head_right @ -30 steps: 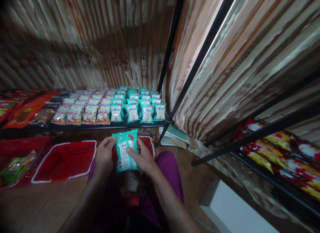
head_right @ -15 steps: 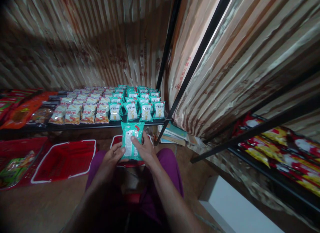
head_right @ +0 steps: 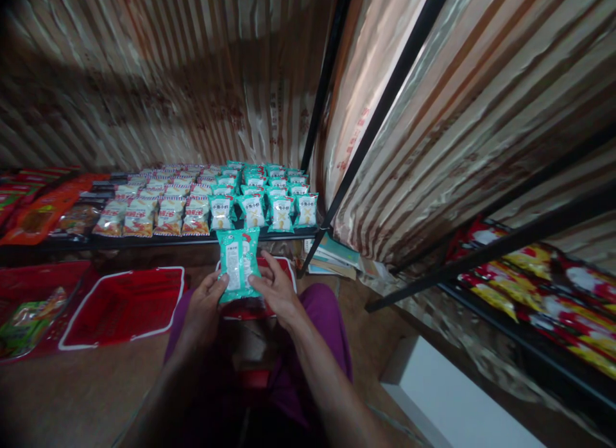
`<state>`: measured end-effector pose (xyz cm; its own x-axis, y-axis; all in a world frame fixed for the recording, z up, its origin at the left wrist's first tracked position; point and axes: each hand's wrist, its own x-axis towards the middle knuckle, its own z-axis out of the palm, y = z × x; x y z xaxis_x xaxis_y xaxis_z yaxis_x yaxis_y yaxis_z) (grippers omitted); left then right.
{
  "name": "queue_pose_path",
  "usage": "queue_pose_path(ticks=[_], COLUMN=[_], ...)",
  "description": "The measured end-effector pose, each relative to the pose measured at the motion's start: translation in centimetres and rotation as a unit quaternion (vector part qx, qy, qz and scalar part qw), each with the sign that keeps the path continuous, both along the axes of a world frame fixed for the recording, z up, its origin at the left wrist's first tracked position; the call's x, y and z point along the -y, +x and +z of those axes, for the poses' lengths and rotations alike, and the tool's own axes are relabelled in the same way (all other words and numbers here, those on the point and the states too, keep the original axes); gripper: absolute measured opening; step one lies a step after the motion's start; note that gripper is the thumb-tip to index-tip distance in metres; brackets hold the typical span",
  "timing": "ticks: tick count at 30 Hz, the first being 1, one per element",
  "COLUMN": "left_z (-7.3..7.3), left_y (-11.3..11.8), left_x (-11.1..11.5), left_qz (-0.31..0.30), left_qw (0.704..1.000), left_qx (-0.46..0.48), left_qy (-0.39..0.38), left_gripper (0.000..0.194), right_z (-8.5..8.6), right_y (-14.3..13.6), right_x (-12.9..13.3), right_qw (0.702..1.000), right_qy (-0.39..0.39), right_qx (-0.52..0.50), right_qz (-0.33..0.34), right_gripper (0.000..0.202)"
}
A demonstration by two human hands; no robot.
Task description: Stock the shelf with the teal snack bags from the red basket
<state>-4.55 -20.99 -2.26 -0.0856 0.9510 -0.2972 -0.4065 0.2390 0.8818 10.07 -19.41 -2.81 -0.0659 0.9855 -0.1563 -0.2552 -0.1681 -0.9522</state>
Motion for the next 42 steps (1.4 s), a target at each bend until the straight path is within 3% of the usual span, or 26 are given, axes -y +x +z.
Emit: queue_pose_path(ticks=[6,10,13,15,17,20,28,36,42], left_z=[-0.6,-0.6,-0.4,-0.4,-0.5,-0.8,-0.5,0.3,1.5], left_y=[0.0,0.0,-0.1,-0.1,-0.1,-0.1,0.1,0.2,0.0], left_x=[-0.1,-0.2,-0.2,-0.2,-0.2,-0.3,-0.4,0.0,0.5], left_qz=[-0.001,0.006,0.008,0.016,0.023,0.025,0.019,0.002,-0.008], left_qw=[1.000,0.999,0.999,0.998,0.998,0.998,0.997,0.998,0.998], left_qx=[0.018,0.040,0.050,0.051,0.050,0.053,0.056,0.044,-0.001], left_qy=[0.012,0.015,0.012,0.015,0.020,0.028,0.046,0.052,0.066], left_gripper=[0.047,0.056,0.062,0.062,0.061,0.060,0.055,0.059,0.043], right_z=[-0.4,-0.7,-0.6,-0.2,0.3,0.8,1.0,0.7,1.1], right_y=[0.0,-0.1,0.0,0.0,0.0,0.0,-0.3,-0.2,-0.5], right_x=[0.0,-0.1,0.0,0.2,0.3,0.5,0.7,0.6,1.1], right_qw=[1.000,0.998,0.988,0.959,0.912,0.858,0.811,0.818,0.860], right_qy=[0.023,0.039,0.093,0.151,0.210,0.276,0.357,0.341,0.276], right_qx=[0.016,0.040,0.126,0.235,0.342,0.423,0.453,0.461,0.429], right_qz=[-0.009,-0.003,-0.010,-0.045,-0.081,-0.091,-0.093,-0.053,0.009], right_gripper=[0.078,0.075,0.067,0.060,0.053,0.042,0.023,0.028,0.046])
